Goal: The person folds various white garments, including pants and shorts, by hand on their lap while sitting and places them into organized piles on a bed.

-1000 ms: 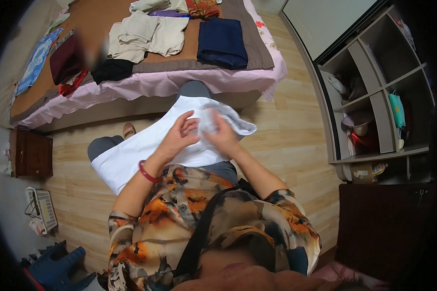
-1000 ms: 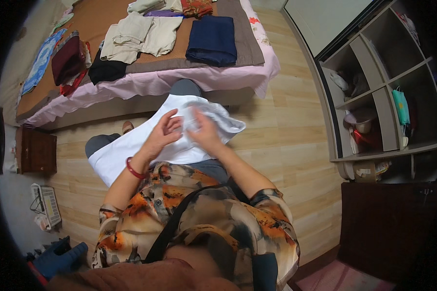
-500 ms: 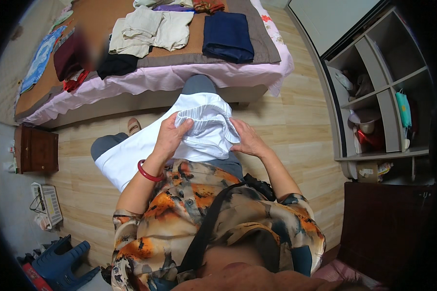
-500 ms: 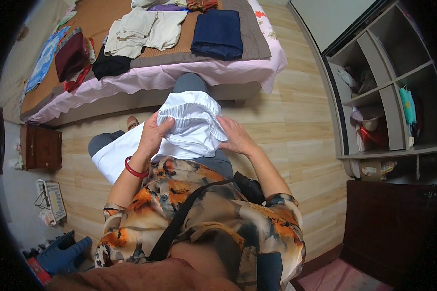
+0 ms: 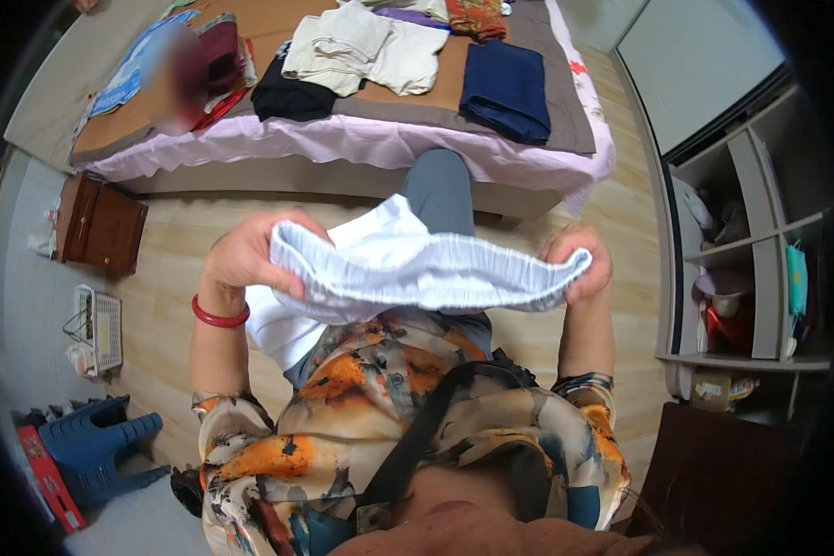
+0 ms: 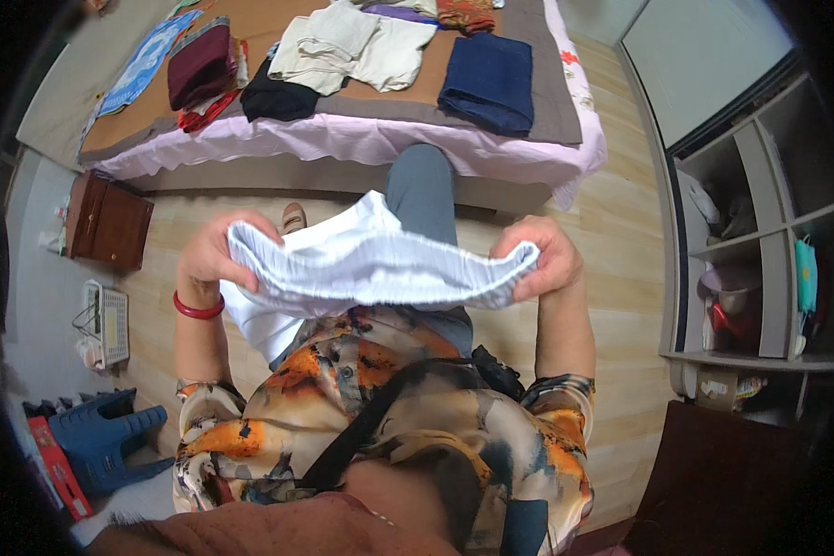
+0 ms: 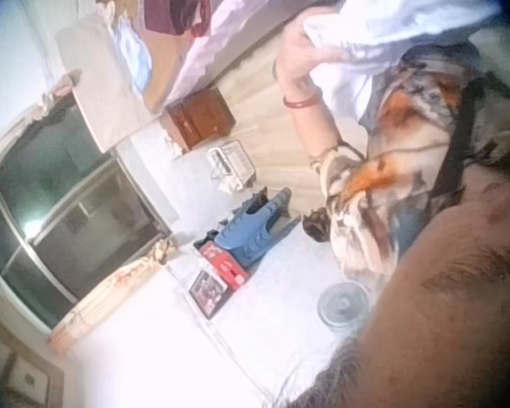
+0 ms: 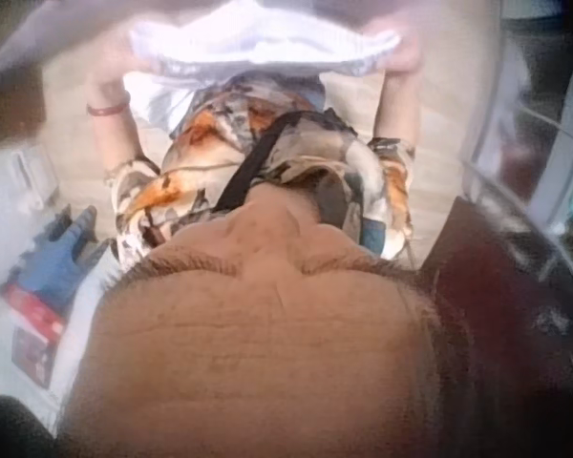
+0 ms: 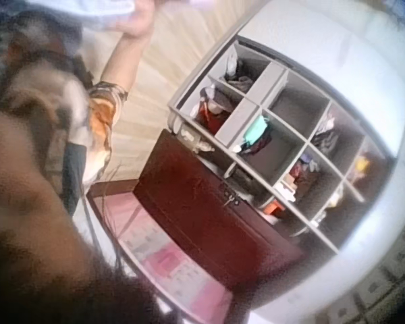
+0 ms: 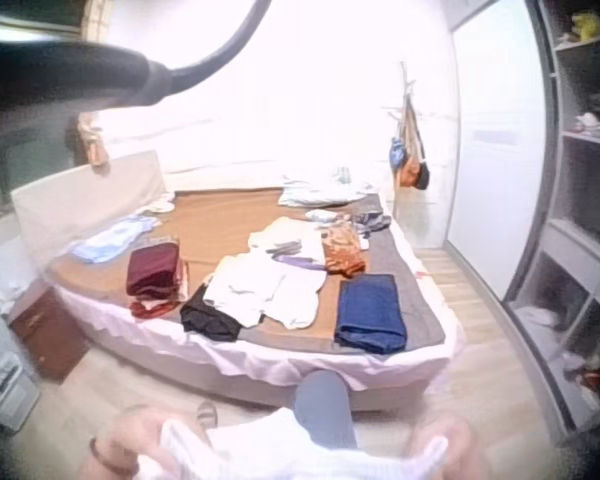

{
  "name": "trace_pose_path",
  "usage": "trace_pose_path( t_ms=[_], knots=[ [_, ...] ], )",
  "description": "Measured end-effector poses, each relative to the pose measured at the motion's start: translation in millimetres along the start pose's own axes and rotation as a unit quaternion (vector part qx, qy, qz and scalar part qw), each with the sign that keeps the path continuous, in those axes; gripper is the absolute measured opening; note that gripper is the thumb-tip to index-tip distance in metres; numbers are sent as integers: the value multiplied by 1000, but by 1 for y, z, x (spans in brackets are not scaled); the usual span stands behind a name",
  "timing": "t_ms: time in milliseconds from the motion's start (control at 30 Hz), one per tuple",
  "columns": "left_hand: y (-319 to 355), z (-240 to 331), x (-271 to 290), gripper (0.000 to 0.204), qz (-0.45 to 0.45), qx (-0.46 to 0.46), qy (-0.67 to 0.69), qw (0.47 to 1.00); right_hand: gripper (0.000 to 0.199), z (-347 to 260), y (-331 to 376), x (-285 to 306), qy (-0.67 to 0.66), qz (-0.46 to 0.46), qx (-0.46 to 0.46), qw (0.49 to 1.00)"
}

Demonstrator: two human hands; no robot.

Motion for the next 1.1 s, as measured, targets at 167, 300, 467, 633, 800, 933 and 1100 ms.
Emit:
trace_pose_path(
  t_ms=[167, 300, 467, 633, 800, 933, 1100],
  knots=[
    [11, -71, 20, 43, -73, 107, -20, 991, 35, 44, -46, 47, -97, 155, -118, 976],
    [3, -166, 53, 31, 342, 54, 380, 858, 38, 120, -71, 89, -457, 253, -231, 821],
    [-9, -177, 24, 40, 272, 82, 496, 821, 37, 124, -61, 94, -440, 277, -202, 830],
    [-6, -181, 24, 47, 289, 51, 494, 819, 37, 129, -54, 98, -431, 318, -206, 819],
    [-13, -167, 8, 38, 399, 13, 305, 865, 28, 126, -69, 71, -371, 363, -207, 829],
    [-32, -144, -21, 31, 372, -112, 23, 921, 31, 107, -115, 1, -183, 356, -237, 885],
    [-29, -122, -39, 55, 366, -138, 71, 918, 44, 100, -125, -33, -104, 267, -282, 916]
  ],
)
Point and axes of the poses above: each hand's wrist, its own y-axis away from the middle knuckle, its own x-axis out of the back of the hand, z = x × y, the point moved 6 cm from there along -y, towards the middle knuckle, and after that the axes turned 15 degrees about -x, right-handed, at the moved point
